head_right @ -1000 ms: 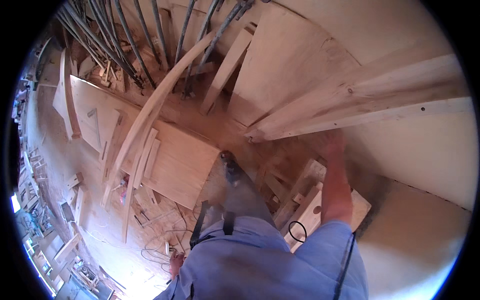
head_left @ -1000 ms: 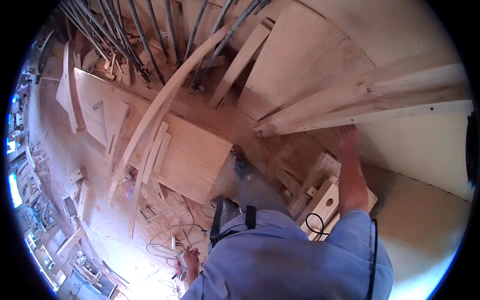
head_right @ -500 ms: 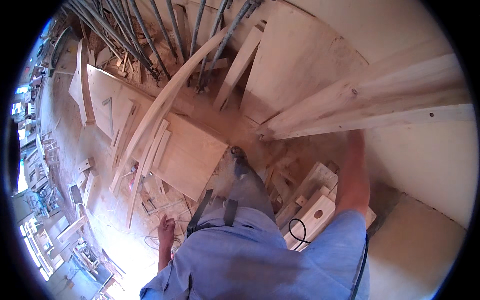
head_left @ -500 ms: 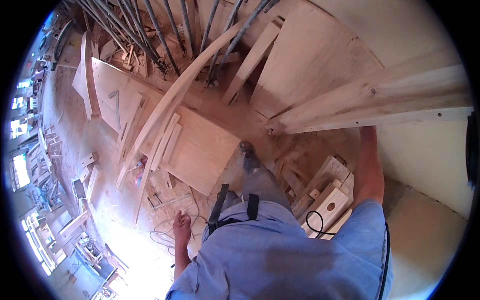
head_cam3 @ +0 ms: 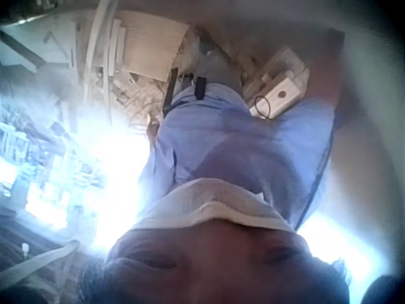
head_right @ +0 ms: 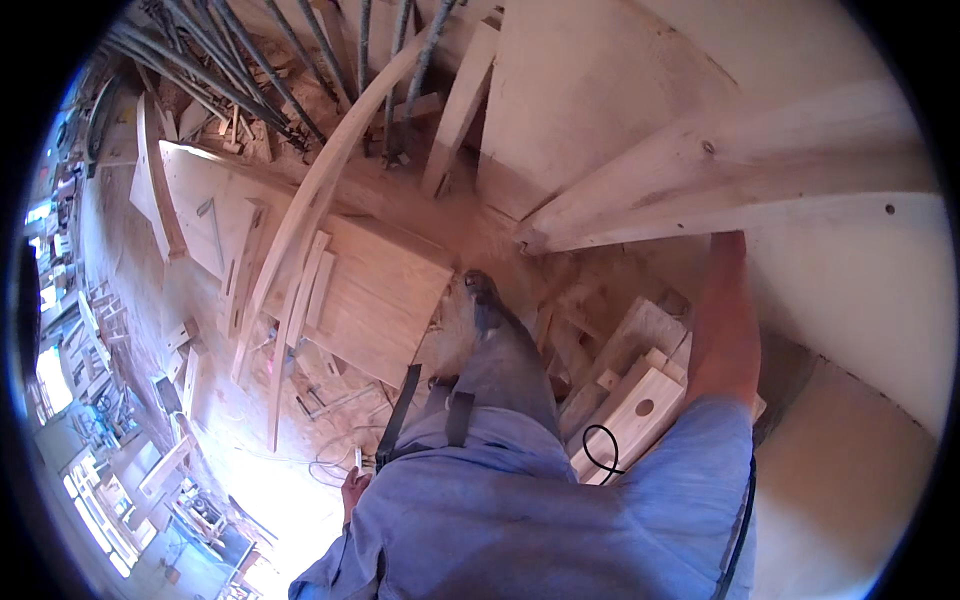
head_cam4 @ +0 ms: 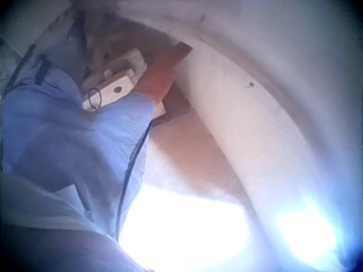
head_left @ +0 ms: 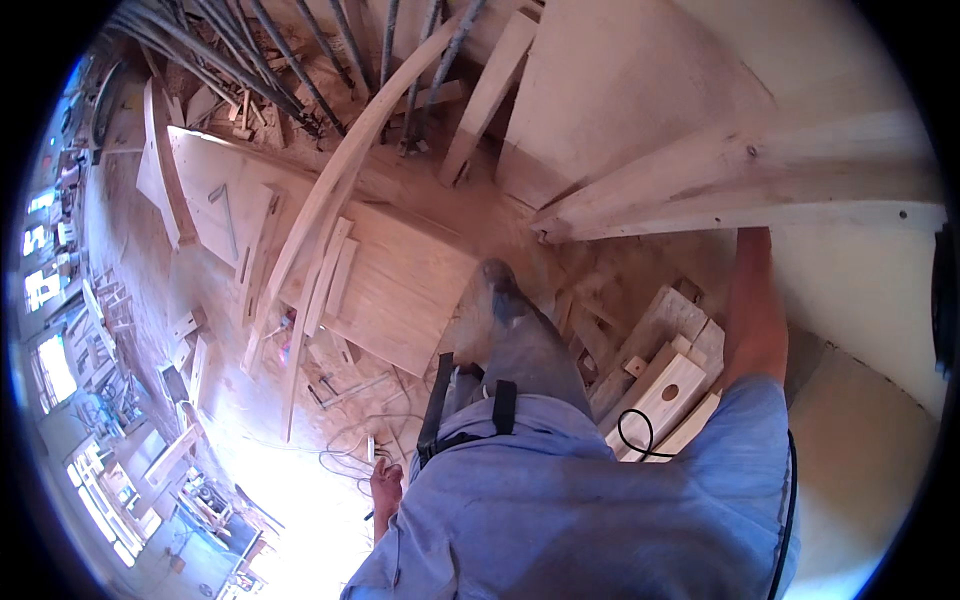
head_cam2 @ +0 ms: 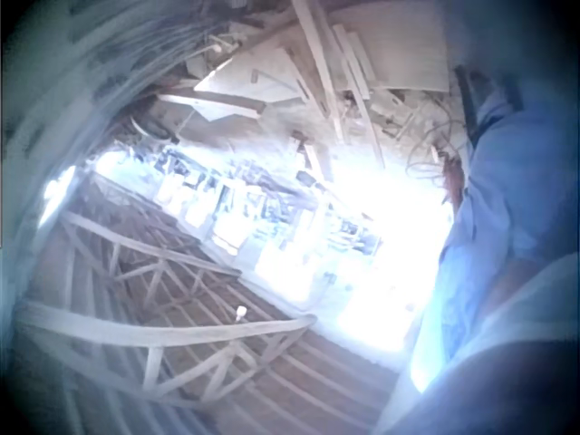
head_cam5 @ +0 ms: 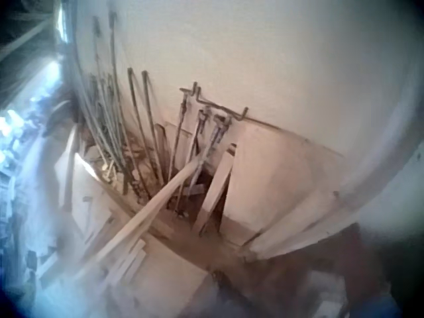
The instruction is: The person walks through a cluttered workshop and selects a long wooden plank. They apply glue to the plank using a brush and then use a nail gun to fasten it to another piece of wood on a workbench.
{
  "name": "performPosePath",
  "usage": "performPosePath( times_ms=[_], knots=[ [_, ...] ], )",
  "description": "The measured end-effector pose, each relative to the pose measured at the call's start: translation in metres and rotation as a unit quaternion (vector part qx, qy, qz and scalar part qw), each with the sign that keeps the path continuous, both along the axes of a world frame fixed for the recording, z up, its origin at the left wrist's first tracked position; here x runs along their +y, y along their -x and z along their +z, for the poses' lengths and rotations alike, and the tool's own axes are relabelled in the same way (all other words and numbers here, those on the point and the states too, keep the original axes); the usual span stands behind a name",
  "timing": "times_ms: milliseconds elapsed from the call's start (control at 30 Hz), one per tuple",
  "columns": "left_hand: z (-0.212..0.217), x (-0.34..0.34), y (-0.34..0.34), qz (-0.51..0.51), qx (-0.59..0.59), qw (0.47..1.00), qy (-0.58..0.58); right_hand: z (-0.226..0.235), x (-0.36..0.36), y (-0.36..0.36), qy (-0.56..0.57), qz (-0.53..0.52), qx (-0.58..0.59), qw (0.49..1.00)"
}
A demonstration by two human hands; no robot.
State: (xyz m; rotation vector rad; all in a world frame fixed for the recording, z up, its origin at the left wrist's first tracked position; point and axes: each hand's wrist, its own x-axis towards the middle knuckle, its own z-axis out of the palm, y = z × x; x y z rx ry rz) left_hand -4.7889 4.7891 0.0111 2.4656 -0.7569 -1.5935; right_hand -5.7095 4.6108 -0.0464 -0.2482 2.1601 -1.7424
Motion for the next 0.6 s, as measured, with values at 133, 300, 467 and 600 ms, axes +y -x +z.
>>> performPosePath(
  times_ms=[133, 300, 467, 600],
  knots=[
    [0.003, -0.039, 0.010, -0.113, -0.028, 0.993, -0.011, 0.003, -0.001, 0.007, 0.007, -0.005, 0.006, 1.000],
    [0.030, -0.107, 0.045, -0.098, 0.018, 0.992, 0.080, -0.017, 0.017, 0.021, 0.022, -0.016, -0.002, 1.000],
    [0.045, -0.144, 0.077, -0.181, -0.022, 0.979, 0.094, -0.093, 0.083, -0.055, 0.039, 0.007, -0.041, 0.998],
    [0.045, -0.147, 0.093, -0.252, -0.034, 0.965, 0.067, -0.151, 0.078, -0.233, 0.078, 0.257, -0.230, 0.935]
  ],
)
